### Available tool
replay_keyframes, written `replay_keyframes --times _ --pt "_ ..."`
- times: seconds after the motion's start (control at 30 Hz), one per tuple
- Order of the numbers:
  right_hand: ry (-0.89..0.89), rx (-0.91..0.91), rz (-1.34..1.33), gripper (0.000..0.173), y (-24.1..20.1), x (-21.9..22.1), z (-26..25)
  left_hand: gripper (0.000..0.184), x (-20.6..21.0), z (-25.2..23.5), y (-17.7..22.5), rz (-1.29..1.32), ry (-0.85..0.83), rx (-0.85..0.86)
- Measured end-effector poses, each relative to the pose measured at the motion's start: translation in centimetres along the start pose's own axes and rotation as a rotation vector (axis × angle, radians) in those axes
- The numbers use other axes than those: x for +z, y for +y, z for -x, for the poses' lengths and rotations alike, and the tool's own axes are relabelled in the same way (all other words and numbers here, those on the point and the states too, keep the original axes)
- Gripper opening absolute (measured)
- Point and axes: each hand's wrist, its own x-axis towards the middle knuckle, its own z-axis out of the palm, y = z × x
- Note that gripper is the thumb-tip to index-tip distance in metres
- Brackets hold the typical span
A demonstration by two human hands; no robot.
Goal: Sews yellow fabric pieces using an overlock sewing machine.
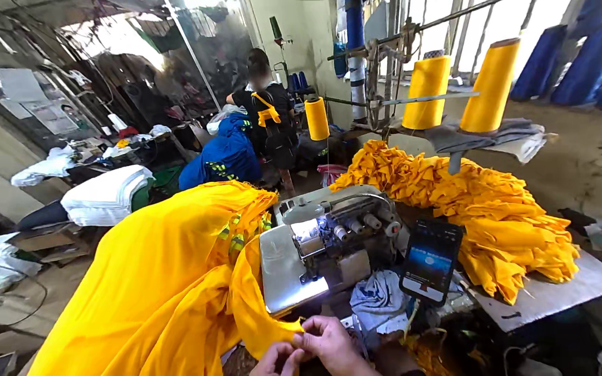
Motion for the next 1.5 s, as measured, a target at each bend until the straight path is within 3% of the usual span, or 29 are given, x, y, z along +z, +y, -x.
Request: replay_keyframes --times 0.13,0.23,0.33,0.5,0.6,0.67,0.73,0.8,0.9,1.0,1.07,1.13,1.23,1.37,1.5 --pt "0.028 0.033 -0.097 0.013 -0.8 -0.5 0.4 0.009 -1.5 -0.3 -0.2 0.013 -0.033 0.029" --pt "-0.041 0.03 -0.106 0.012 -0.8 -0.6 0.5 0.021 -0.9 0.0 -0.5 0.054 -0.091 0.057" --pt "-0.04 0.014 -0.081 0.012 -0.5 -0.5 0.3 0.011 -0.2 0.1 -0.6 -0.042 -0.054 0.053" --pt "-0.032 -0.022 -0.047 0.012 -0.9 -1.5 0.3 0.013 -1.9 -0.1 -0.1 -0.065 0.009 0.048" --pt "0.008 -0.209 0.338 0.016 -0.6 -1.4 0.2 0.011 -1.5 -0.2 0.2 0.161 0.092 -0.027" --pt "0.156 -0.366 0.641 0.018 -0.3 -1.2 0.2 0.018 -1.4 -0.6 0.3 0.421 0.177 -0.171" --pt "0.28 -0.449 0.76 0.017 0.1 -1.3 0.1 0.024 -2.3 -1.1 0.2 0.657 0.184 -0.253" --pt "0.312 -0.399 0.662 0.017 0.0 -1.5 0.0 0.025 -3.4 -1.3 -0.1 0.669 0.072 -0.194" --pt "0.194 -0.087 0.174 0.016 -1.4 -1.8 0.2 0.015 -5.0 -1.3 -0.4 0.335 -0.182 -0.137" --pt "0.021 0.045 -0.209 0.019 -1.8 -2.5 0.4 0.007 -5.0 -1.2 -1.1 0.107 -0.188 -0.191" --pt "-0.044 0.097 -0.273 0.02 -1.3 -2.8 0.4 0.016 -4.6 -0.9 -1.9 0.3 -0.087 -0.23" --pt "-0.06 0.136 -0.271 0.022 -1.1 -3.0 0.4 0.031 -4.5 -0.8 -1.9 0.657 -0.049 -0.328" --pt "-0.068 0.119 -0.273 0.022 -1.7 -3.7 0.4 0.031 -4.9 -1.4 -1.3 0.958 -0.171 -0.387" --pt "-0.12 -0.096 -0.064 0.02 -2.7 -3.6 0.0 0.02 -5.2 -2.5 -0.4 0.985 -0.227 -0.322" --pt "-0.062 -0.286 0.559 0.026 -1.6 -5.5 -1.5 0.015 -4.5 -4.0 -2.1 0.375 -0.026 -0.204"
